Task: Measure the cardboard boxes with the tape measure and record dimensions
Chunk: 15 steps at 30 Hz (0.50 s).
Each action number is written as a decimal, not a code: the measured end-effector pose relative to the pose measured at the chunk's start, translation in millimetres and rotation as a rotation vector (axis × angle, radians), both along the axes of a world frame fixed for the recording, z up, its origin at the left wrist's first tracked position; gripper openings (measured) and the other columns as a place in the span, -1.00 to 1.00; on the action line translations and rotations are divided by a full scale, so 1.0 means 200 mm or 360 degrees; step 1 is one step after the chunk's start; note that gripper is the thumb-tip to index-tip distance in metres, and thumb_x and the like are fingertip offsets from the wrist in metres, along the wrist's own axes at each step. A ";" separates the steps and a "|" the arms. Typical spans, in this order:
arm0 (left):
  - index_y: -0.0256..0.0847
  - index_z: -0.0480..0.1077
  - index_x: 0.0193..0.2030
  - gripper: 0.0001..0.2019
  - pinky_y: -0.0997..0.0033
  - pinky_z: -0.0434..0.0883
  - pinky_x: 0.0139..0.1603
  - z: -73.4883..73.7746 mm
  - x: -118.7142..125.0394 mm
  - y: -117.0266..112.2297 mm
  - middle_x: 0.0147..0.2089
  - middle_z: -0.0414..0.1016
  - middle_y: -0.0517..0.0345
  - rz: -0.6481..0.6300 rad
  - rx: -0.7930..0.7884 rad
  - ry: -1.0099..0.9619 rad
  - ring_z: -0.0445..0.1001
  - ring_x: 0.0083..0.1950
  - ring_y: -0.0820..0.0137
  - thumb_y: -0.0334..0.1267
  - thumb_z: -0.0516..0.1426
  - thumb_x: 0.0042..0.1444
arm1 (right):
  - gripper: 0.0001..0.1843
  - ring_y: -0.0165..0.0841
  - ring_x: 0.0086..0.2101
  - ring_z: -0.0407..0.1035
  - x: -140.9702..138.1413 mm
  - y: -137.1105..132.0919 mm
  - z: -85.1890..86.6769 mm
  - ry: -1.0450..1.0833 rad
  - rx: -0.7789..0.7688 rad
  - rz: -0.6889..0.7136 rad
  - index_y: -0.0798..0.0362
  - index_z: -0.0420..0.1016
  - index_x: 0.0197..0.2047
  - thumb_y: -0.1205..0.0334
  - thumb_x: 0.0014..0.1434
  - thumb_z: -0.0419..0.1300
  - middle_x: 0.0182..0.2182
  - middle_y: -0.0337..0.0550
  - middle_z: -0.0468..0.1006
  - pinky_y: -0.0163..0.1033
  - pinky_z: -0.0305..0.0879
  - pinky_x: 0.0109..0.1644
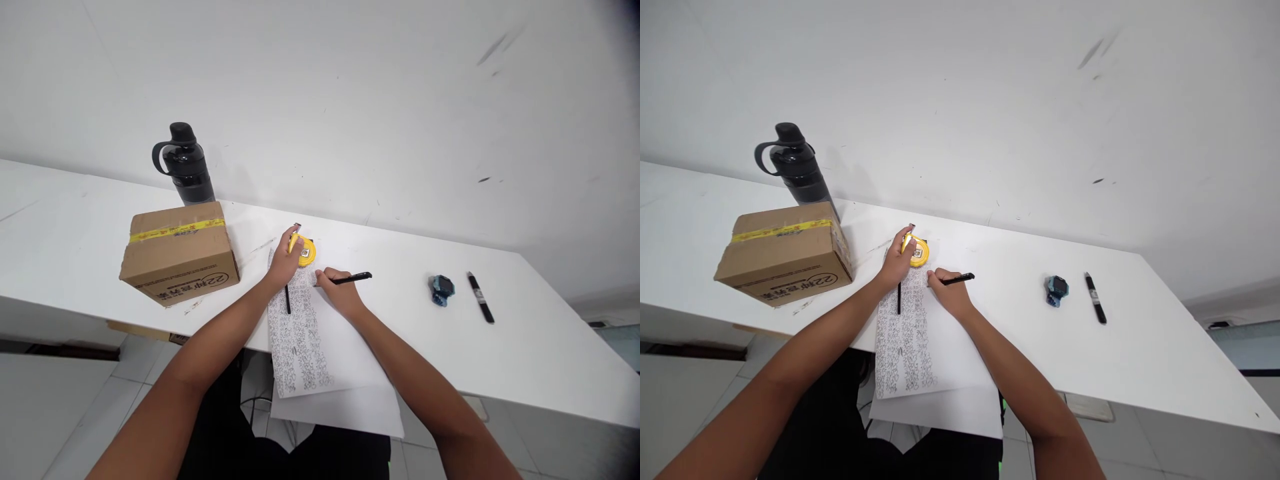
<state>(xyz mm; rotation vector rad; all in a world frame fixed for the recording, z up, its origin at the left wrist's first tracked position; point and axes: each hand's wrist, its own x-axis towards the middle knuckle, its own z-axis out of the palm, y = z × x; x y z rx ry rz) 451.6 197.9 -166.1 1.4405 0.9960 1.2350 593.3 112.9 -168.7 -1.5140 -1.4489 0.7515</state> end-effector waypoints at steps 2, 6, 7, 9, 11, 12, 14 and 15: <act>-0.02 0.23 0.27 -0.56 0.26 0.26 0.26 0.00 0.00 0.00 0.32 0.28 0.12 -0.0007 0.0013 0.0035 0.32 0.24 0.27 -0.07 0.04 0.26 | -0.57 -0.41 -0.55 0.12 0.00 0.00 0.00 0.0009 0.0006 -0.0008 0.00 0.16 -0.66 -0.02 0.12 0.11 -0.67 -0.29 0.25 -0.28 0.05 -0.45; -0.02 0.22 0.27 -0.56 0.27 0.25 0.27 0.00 0.00 0.00 0.36 0.23 0.13 -0.0017 0.0035 0.0063 0.30 0.27 0.29 -0.08 0.03 0.27 | -0.54 -0.41 -0.54 0.15 0.00 0.00 0.00 0.0020 -0.0008 0.0070 0.00 0.10 -0.67 -0.04 0.12 0.11 -0.66 -0.28 0.29 -0.28 0.05 -0.45; -0.02 0.22 0.27 -0.56 0.27 0.25 0.27 0.00 0.00 0.00 0.37 0.22 0.13 -0.0015 0.0039 0.0067 0.30 0.27 0.29 -0.07 0.02 0.27 | -0.53 -0.42 -0.55 0.15 0.01 0.00 -0.01 0.0017 -0.0006 0.0076 0.00 0.10 -0.67 -0.04 0.12 0.11 -0.66 -0.28 0.29 -0.28 0.05 -0.45; -0.02 0.22 0.27 -0.56 0.27 0.25 0.27 0.00 0.00 0.00 0.37 0.22 0.12 -0.0012 0.0045 0.0078 0.29 0.29 0.29 -0.07 0.03 0.27 | -0.54 -0.42 -0.55 0.13 0.01 0.00 -0.01 0.0009 0.0012 0.0053 0.00 0.11 -0.67 -0.03 0.13 0.11 -0.66 -0.28 0.28 -0.28 0.04 -0.45; -0.01 0.21 0.27 -0.56 0.26 0.25 0.27 0.00 0.00 0.00 0.36 0.23 0.11 -0.0012 0.0043 0.0090 0.28 0.29 0.28 -0.06 0.03 0.27 | -0.54 -0.43 -0.56 0.11 0.01 0.00 -0.01 0.0010 0.0018 0.0048 0.00 0.13 -0.67 -0.03 0.13 0.10 -0.67 -0.29 0.27 -0.28 0.03 -0.46; -0.01 0.21 0.27 -0.55 0.26 0.25 0.27 0.01 0.00 0.00 0.36 0.23 0.11 -0.0015 0.0040 0.0095 0.29 0.29 0.28 -0.06 0.03 0.27 | -0.54 -0.43 -0.56 0.10 0.01 0.00 -0.01 0.0014 0.0011 0.0061 0.00 0.13 -0.67 -0.02 0.13 0.11 -0.67 -0.29 0.27 -0.28 0.03 -0.47; -0.01 0.21 0.28 -0.55 0.27 0.26 0.26 0.01 0.00 -0.01 0.36 0.23 0.11 -0.0019 0.0039 0.0101 0.28 0.29 0.28 -0.06 0.03 0.27 | -0.54 -0.43 -0.57 0.10 0.01 0.00 -0.01 0.0016 -0.0009 0.0103 0.01 0.14 -0.68 -0.03 0.13 0.11 -0.67 -0.29 0.28 -0.28 0.02 -0.47; -0.02 0.21 0.28 -0.55 0.28 0.26 0.25 0.01 0.00 -0.01 0.37 0.22 0.11 -0.0018 0.0040 0.0101 0.28 0.29 0.28 -0.06 0.03 0.27 | -0.54 -0.43 -0.57 0.10 0.01 0.00 -0.01 0.0012 -0.0009 0.0112 0.01 0.15 -0.68 -0.03 0.13 0.11 -0.67 -0.29 0.29 -0.28 0.02 -0.47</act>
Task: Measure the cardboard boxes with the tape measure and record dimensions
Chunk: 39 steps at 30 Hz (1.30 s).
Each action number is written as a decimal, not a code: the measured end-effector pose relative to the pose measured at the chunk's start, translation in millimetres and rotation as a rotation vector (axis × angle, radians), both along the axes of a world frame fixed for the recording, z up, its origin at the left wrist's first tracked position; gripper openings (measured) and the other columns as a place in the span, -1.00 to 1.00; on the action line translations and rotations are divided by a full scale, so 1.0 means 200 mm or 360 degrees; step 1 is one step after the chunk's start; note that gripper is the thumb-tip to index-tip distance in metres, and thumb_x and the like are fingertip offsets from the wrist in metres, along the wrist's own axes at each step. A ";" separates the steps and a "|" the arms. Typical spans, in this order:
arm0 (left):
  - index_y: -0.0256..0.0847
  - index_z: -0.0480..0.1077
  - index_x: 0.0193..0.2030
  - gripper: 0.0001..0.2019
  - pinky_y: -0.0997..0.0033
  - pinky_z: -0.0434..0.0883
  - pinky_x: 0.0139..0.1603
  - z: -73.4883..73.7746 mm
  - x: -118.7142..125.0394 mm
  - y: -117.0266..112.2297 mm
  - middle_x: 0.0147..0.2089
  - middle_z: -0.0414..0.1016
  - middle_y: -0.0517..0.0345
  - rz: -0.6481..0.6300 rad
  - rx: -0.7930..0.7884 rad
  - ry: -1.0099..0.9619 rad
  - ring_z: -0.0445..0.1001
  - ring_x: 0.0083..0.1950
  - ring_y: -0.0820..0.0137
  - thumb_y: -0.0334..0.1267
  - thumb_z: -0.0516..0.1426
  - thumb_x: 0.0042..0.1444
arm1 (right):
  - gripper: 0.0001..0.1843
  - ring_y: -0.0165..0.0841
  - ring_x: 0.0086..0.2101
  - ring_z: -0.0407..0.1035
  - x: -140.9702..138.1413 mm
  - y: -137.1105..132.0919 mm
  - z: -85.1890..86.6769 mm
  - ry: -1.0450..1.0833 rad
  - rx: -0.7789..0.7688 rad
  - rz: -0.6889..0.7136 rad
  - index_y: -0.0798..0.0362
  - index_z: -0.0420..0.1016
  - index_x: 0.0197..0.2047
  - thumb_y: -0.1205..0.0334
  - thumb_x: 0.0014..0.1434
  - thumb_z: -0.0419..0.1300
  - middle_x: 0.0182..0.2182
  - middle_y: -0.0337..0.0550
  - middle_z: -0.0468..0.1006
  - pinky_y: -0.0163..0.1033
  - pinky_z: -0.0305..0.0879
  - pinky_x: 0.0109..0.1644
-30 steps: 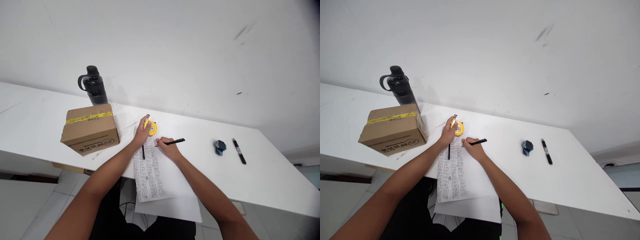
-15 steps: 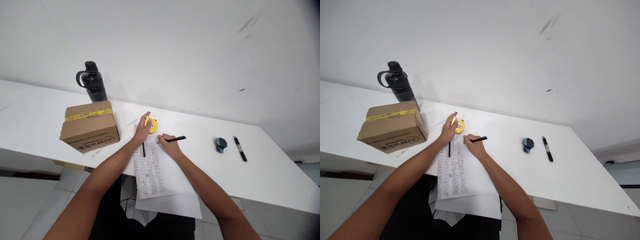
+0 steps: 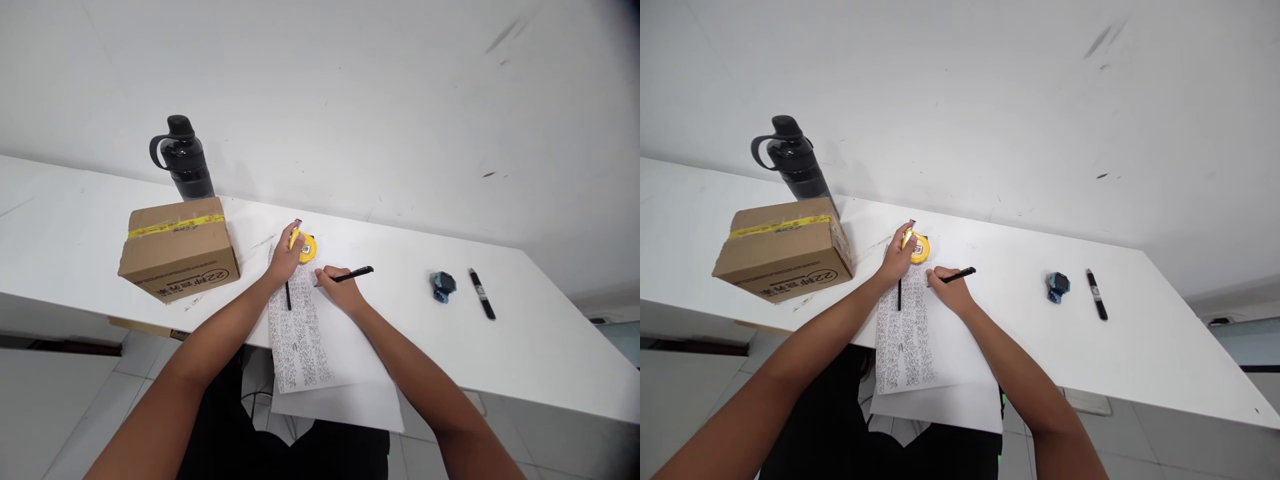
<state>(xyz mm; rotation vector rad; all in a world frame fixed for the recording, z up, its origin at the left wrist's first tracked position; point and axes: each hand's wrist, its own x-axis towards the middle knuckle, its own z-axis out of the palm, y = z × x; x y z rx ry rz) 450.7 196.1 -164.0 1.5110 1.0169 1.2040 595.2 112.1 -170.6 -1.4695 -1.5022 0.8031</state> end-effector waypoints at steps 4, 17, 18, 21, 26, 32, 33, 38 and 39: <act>-0.02 0.20 0.28 -0.55 0.28 0.30 0.21 0.00 0.00 0.00 0.36 0.23 0.10 -0.0019 -0.0027 -0.0007 0.32 0.25 0.28 -0.05 0.02 0.27 | -0.56 -0.42 -0.54 0.14 0.00 0.00 0.00 0.0008 0.0053 -0.0111 0.01 0.20 -0.67 -0.01 0.15 0.11 -0.66 -0.28 0.29 -0.28 0.06 -0.44; 0.02 0.20 0.28 -0.53 0.28 0.34 0.15 0.01 0.00 -0.01 0.24 0.35 0.09 -0.0022 -0.0047 0.0016 0.39 0.13 0.30 0.01 0.02 0.27 | -0.56 -0.43 -0.56 0.09 -0.01 0.00 0.00 0.0078 0.0056 -0.0159 0.00 0.16 -0.67 0.00 0.12 0.13 -0.68 -0.32 0.22 -0.28 0.04 -0.46; 0.02 0.20 0.28 -0.53 0.28 0.34 0.14 0.01 0.00 -0.01 0.23 0.36 0.09 -0.0019 -0.0047 0.0019 0.39 0.12 0.30 0.01 0.01 0.27 | -0.56 -0.44 -0.56 0.08 -0.01 0.00 0.00 0.0089 0.0049 -0.0158 0.00 0.15 -0.68 0.00 0.11 0.14 -0.68 -0.32 0.22 -0.28 0.04 -0.46; 0.02 0.20 0.28 -0.54 0.27 0.34 0.14 0.01 0.00 -0.01 0.23 0.35 0.09 -0.0012 -0.0053 0.0019 0.40 0.11 0.31 -0.01 0.01 0.27 | -0.55 -0.43 -0.56 0.09 -0.01 0.00 -0.01 0.0100 0.0045 -0.0163 0.00 0.14 -0.68 -0.01 0.12 0.14 -0.68 -0.32 0.24 -0.28 0.05 -0.45; 0.04 0.18 0.29 -0.55 0.27 0.32 0.16 0.01 0.00 -0.01 0.25 0.32 0.10 -0.0029 -0.0045 0.0018 0.38 0.14 0.31 -0.01 0.01 0.28 | -0.54 -0.43 -0.55 0.08 -0.01 -0.01 -0.01 0.0089 0.0090 -0.0233 0.00 0.14 -0.67 -0.03 0.13 0.13 -0.67 -0.32 0.24 -0.27 0.03 -0.44; 0.05 0.17 0.30 -0.54 0.26 0.36 0.12 0.01 0.00 -0.02 0.22 0.35 0.08 -0.0036 -0.0060 0.0027 0.41 0.08 0.33 0.00 0.01 0.28 | -0.55 -0.43 -0.55 0.07 -0.01 -0.01 0.00 0.0094 0.0053 -0.0254 0.00 0.11 -0.67 0.00 0.12 0.13 -0.67 -0.32 0.22 -0.27 0.03 -0.44; 0.04 0.17 0.30 -0.53 0.26 0.37 0.11 0.01 0.00 -0.02 0.21 0.36 0.08 -0.0041 -0.0065 0.0024 0.42 0.06 0.33 0.00 0.01 0.28 | -0.55 -0.43 -0.55 0.07 -0.01 -0.01 0.00 0.0096 0.0047 -0.0226 0.00 0.13 -0.67 0.00 0.12 0.13 -0.67 -0.32 0.21 -0.27 0.03 -0.44; 0.04 0.17 0.30 -0.53 0.27 0.37 0.12 0.02 0.00 -0.02 0.21 0.35 0.08 -0.0024 -0.0070 0.0020 0.42 0.08 0.32 0.00 0.01 0.28 | -0.57 -0.43 -0.54 0.09 -0.01 -0.01 0.01 0.0095 0.0025 -0.0224 0.01 0.17 -0.67 0.00 0.12 0.12 -0.67 -0.32 0.18 -0.28 0.05 -0.44; 0.03 0.16 0.31 -0.53 0.27 0.37 0.12 0.02 0.00 -0.02 0.21 0.35 0.08 -0.0022 -0.0072 0.0022 0.42 0.07 0.32 -0.01 0.01 0.28 | -0.56 -0.43 -0.54 0.08 -0.01 -0.01 0.01 0.0088 0.0021 -0.0240 0.01 0.16 -0.67 0.00 0.12 0.12 -0.68 -0.32 0.18 -0.29 0.05 -0.45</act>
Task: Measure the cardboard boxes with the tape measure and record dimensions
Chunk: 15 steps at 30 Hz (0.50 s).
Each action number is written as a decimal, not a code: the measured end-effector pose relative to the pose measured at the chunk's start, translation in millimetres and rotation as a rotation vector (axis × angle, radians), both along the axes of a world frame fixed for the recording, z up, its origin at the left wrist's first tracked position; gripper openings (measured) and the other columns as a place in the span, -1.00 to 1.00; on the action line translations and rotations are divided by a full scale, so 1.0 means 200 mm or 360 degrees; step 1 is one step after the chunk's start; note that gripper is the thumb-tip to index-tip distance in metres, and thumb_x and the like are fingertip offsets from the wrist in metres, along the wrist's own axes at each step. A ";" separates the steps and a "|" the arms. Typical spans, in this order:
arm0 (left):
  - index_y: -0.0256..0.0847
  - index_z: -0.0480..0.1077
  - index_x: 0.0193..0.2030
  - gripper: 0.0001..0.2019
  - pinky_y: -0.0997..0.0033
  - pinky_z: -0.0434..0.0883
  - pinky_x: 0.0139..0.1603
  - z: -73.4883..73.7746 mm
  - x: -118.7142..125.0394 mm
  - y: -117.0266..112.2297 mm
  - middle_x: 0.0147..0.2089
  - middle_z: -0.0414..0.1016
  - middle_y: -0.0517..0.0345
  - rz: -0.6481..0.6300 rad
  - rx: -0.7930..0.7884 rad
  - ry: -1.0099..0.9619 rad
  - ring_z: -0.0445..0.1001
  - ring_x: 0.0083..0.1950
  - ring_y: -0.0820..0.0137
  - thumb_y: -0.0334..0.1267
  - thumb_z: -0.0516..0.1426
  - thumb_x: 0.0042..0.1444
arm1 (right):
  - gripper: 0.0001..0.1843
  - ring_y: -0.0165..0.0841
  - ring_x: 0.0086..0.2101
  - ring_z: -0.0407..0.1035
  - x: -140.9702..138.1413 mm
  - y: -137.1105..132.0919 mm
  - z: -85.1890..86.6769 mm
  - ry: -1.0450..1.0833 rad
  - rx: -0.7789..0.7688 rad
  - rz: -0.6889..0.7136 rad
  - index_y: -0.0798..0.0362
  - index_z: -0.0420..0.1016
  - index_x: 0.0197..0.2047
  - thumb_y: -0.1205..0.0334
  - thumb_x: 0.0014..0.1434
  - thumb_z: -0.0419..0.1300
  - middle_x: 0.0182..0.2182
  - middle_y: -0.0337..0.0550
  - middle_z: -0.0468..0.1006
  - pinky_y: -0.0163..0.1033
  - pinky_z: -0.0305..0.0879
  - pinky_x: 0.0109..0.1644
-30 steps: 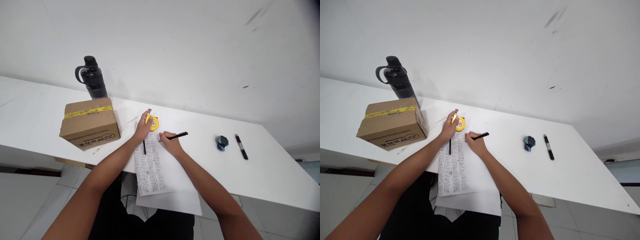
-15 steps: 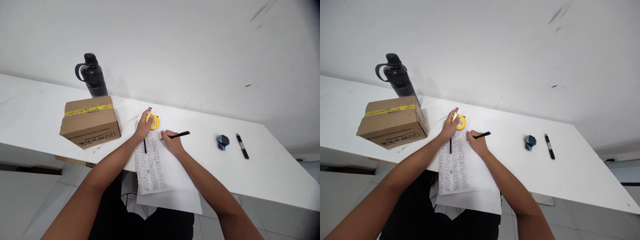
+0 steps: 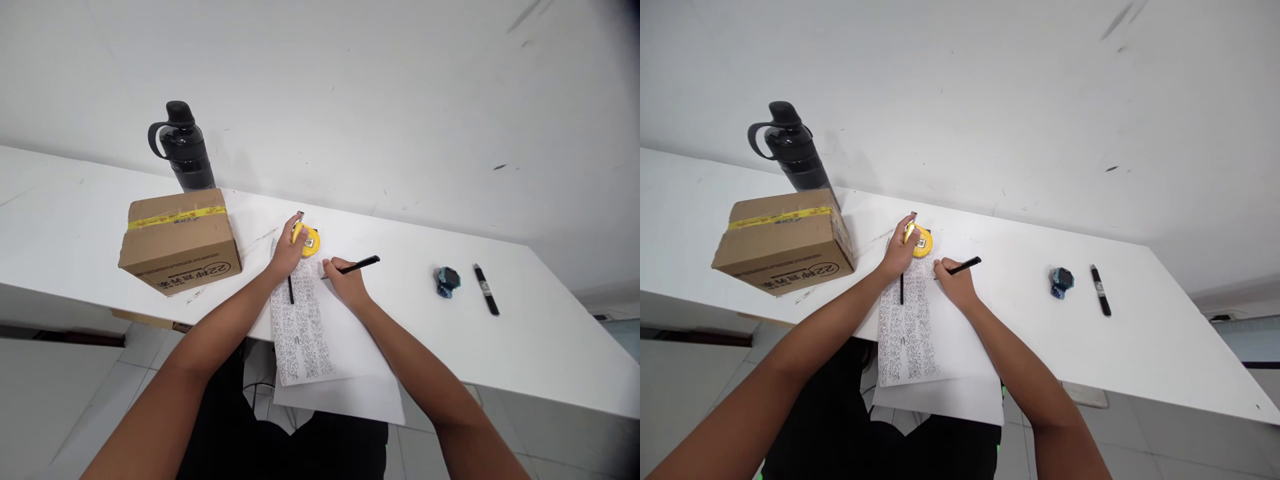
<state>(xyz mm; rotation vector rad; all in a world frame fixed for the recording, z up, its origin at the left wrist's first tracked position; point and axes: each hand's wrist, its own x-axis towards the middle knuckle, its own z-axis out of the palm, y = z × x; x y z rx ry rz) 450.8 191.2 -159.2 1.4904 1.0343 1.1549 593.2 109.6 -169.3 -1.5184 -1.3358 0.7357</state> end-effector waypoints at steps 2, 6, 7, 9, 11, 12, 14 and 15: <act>0.03 0.16 0.31 -0.53 0.27 0.38 0.11 0.00 0.00 0.00 0.20 0.36 0.08 -0.0002 0.0001 0.0003 0.42 0.06 0.33 -0.01 0.01 0.28 | -0.55 -0.43 -0.55 0.08 0.00 0.00 0.00 -0.0001 -0.0006 -0.0005 0.01 0.13 -0.68 0.00 0.11 0.13 -0.68 -0.31 0.20 -0.29 0.05 -0.45; 0.03 0.16 0.31 -0.53 0.28 0.39 0.10 0.01 0.00 0.00 0.22 0.34 0.08 -0.0002 0.0022 -0.0010 0.42 0.06 0.33 -0.02 0.02 0.28 | -0.56 -0.43 -0.55 0.09 0.00 0.00 0.00 0.0009 -0.0015 0.0037 0.01 0.16 -0.68 0.00 0.11 0.13 -0.68 -0.31 0.23 -0.28 0.06 -0.45; 0.03 0.16 0.31 -0.53 0.28 0.40 0.09 0.01 0.00 0.00 0.22 0.34 0.08 -0.0004 0.0022 -0.0016 0.42 0.05 0.33 -0.03 0.02 0.28 | -0.56 -0.43 -0.55 0.10 0.00 0.00 0.01 0.0007 -0.0013 0.0044 0.01 0.18 -0.68 0.00 0.11 0.13 -0.68 -0.31 0.23 -0.28 0.06 -0.44; 0.04 0.16 0.31 -0.53 0.29 0.41 0.06 0.00 0.00 0.00 0.19 0.36 0.08 -0.0007 0.0013 -0.0020 0.43 0.03 0.34 -0.03 0.02 0.28 | -0.57 -0.43 -0.55 0.10 0.00 0.00 0.01 -0.0001 -0.0007 0.0046 0.01 0.21 -0.68 0.00 0.12 0.13 -0.68 -0.31 0.23 -0.28 0.06 -0.44; 0.04 0.15 0.31 -0.52 0.29 0.41 0.05 0.00 0.00 0.01 0.17 0.37 0.07 -0.0004 0.0010 -0.0010 0.43 0.02 0.34 -0.02 0.02 0.28 | -0.57 -0.43 -0.55 0.10 0.00 0.00 0.01 -0.0009 -0.0001 0.0042 0.01 0.21 -0.68 0.00 0.12 0.13 -0.68 -0.31 0.24 -0.28 0.06 -0.44; 0.05 0.15 0.31 -0.52 0.29 0.41 0.05 0.00 0.00 0.01 0.16 0.38 0.07 -0.0001 0.0009 -0.0002 0.43 0.03 0.34 -0.01 0.02 0.28 | -0.57 -0.43 -0.55 0.10 0.00 0.00 0.01 -0.0010 -0.0001 0.0040 0.01 0.21 -0.68 0.00 0.12 0.13 -0.68 -0.31 0.24 -0.28 0.06 -0.44; 0.05 0.15 0.31 -0.52 0.29 0.40 0.05 -0.01 0.00 0.01 0.15 0.38 0.07 -0.0004 0.0014 0.0006 0.43 0.02 0.34 -0.01 0.02 0.28 | -0.56 -0.43 -0.55 0.10 0.00 0.00 0.01 -0.0007 -0.0004 0.0040 0.01 0.20 -0.68 0.00 0.11 0.13 -0.68 -0.31 0.23 -0.28 0.06 -0.45; 0.05 0.15 0.31 -0.52 0.29 0.40 0.05 -0.01 0.00 0.01 0.15 0.38 0.07 -0.0011 0.0020 0.0000 0.43 0.01 0.35 -0.01 0.02 0.28 | -0.56 -0.43 -0.55 0.09 0.00 0.00 0.00 -0.0007 -0.0005 0.0043 0.01 0.19 -0.68 -0.01 0.11 0.13 -0.68 -0.31 0.22 -0.28 0.05 -0.45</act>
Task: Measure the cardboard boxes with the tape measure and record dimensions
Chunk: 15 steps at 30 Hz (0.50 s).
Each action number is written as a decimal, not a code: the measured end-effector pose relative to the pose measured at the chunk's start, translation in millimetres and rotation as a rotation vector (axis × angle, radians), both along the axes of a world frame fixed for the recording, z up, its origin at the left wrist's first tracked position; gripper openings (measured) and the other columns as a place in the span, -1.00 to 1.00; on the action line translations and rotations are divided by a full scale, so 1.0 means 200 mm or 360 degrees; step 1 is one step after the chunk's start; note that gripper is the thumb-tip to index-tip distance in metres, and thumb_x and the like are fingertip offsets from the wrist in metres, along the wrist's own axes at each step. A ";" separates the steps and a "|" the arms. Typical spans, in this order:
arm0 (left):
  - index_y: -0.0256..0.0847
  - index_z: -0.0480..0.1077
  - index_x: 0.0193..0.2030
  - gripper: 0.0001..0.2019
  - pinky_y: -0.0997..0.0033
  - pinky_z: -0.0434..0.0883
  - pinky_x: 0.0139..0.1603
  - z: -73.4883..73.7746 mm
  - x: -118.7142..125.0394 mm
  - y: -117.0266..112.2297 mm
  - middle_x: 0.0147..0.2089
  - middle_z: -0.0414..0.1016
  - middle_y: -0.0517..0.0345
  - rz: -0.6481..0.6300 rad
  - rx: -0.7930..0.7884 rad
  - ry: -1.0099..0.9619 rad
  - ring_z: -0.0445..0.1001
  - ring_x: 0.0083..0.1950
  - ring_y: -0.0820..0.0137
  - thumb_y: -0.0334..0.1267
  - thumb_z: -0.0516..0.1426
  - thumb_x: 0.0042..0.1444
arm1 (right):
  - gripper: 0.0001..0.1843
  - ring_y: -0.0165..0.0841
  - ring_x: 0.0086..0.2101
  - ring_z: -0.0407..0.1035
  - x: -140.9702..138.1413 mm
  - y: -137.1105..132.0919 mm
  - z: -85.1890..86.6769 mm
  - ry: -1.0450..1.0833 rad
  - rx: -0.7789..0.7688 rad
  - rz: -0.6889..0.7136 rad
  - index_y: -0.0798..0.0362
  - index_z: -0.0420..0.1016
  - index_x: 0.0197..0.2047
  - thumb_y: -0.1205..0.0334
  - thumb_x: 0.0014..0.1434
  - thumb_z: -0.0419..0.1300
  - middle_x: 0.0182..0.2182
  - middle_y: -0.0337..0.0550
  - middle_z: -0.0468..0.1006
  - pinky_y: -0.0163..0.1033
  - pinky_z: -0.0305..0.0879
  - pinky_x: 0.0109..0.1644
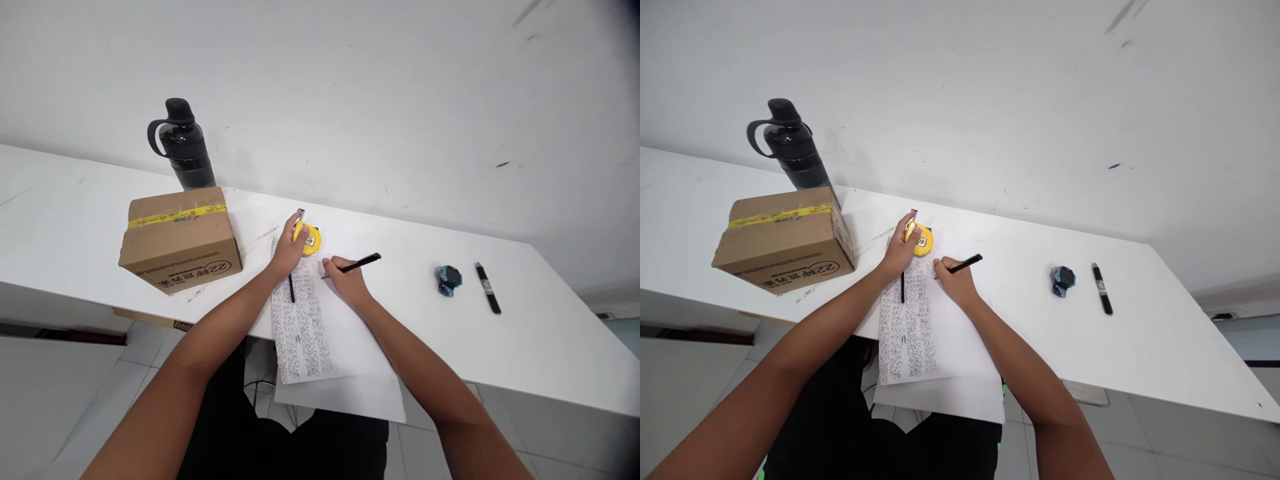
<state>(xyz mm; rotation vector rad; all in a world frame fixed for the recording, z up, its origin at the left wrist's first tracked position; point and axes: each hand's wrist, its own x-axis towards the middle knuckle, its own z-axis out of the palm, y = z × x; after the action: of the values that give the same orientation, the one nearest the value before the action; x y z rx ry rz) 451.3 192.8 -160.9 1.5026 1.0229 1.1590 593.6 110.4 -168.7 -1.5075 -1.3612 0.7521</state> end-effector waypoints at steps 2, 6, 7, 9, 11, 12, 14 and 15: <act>0.05 0.14 0.31 -0.52 0.30 0.40 0.04 0.00 0.00 0.00 0.15 0.37 0.07 -0.0013 0.0010 -0.0027 0.43 0.00 0.35 -0.01 0.02 0.27 | -0.56 -0.43 -0.55 0.08 0.00 0.00 -0.01 0.0001 0.0000 0.0002 0.01 0.19 -0.68 0.00 0.12 0.13 -0.68 -0.31 0.22 -0.28 0.04 -0.46; 0.04 0.13 0.32 -0.51 0.29 0.42 0.00 0.01 0.00 -0.01 0.08 0.41 0.07 -0.0030 -0.0024 -0.0029 0.44 -0.06 0.36 -0.01 0.02 0.27 | -0.56 -0.44 -0.55 0.07 0.00 0.00 -0.01 0.0016 0.0009 0.0012 0.01 0.18 -0.67 0.01 0.12 0.13 -0.68 -0.31 0.21 -0.29 0.03 -0.46; 0.04 0.13 0.32 -0.51 0.29 0.42 0.00 0.01 0.00 -0.01 0.07 0.41 0.07 -0.0029 -0.0034 -0.0018 0.44 -0.07 0.36 -0.01 0.02 0.27 | -0.56 -0.44 -0.55 0.07 0.00 0.00 -0.01 0.0020 0.0009 0.0013 0.01 0.18 -0.67 0.01 0.13 0.13 -0.68 -0.31 0.21 -0.29 0.03 -0.46; 0.04 0.13 0.32 -0.52 0.30 0.42 0.00 0.02 0.00 -0.01 0.09 0.41 0.07 -0.0025 -0.0033 -0.0004 0.44 -0.05 0.36 -0.02 0.01 0.28 | -0.56 -0.43 -0.55 0.07 0.00 0.00 -0.01 0.0023 0.0008 0.0012 0.01 0.18 -0.67 0.00 0.13 0.13 -0.68 -0.31 0.21 -0.29 0.03 -0.46; 0.05 0.14 0.31 -0.53 0.30 0.42 0.01 0.02 0.00 -0.01 0.12 0.39 0.08 -0.0020 -0.0016 -0.0004 0.44 -0.03 0.36 -0.03 0.01 0.28 | -0.56 -0.43 -0.55 0.08 0.00 0.00 -0.01 0.0024 0.0007 0.0004 0.01 0.18 -0.67 0.00 0.12 0.13 -0.68 -0.31 0.22 -0.28 0.04 -0.46; 0.05 0.14 0.31 -0.53 0.29 0.42 0.02 0.02 0.00 -0.01 0.12 0.39 0.08 -0.0022 -0.0010 -0.0004 0.44 -0.03 0.36 -0.03 0.01 0.28 | -0.56 -0.43 -0.55 0.08 0.00 0.00 -0.01 0.0024 0.0008 0.0001 0.01 0.18 -0.68 -0.01 0.12 0.14 -0.68 -0.31 0.22 -0.28 0.04 -0.46; 0.05 0.15 0.31 -0.53 0.27 0.42 0.03 0.01 0.00 -0.01 0.12 0.40 0.08 -0.0020 -0.0003 -0.0009 0.44 -0.04 0.36 -0.03 0.02 0.28 | -0.56 -0.43 -0.55 0.08 0.00 0.00 -0.01 0.0025 0.0008 -0.0001 0.00 0.18 -0.68 -0.01 0.11 0.14 -0.68 -0.31 0.22 -0.28 0.04 -0.45; 0.04 0.15 0.30 -0.53 0.27 0.41 0.04 0.01 0.00 -0.01 0.11 0.40 0.08 -0.0018 0.0002 -0.0016 0.44 -0.03 0.36 -0.03 0.02 0.28 | -0.56 -0.43 -0.56 0.08 0.00 0.00 -0.01 0.0025 0.0008 0.0000 0.00 0.18 -0.68 -0.01 0.11 0.14 -0.68 -0.31 0.21 -0.28 0.04 -0.45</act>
<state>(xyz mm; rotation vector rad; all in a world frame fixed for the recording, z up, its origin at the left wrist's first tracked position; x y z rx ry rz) 451.4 191.2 -159.3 1.5005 1.0057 1.1582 594.1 110.5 -170.6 -1.4945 -1.3504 0.7589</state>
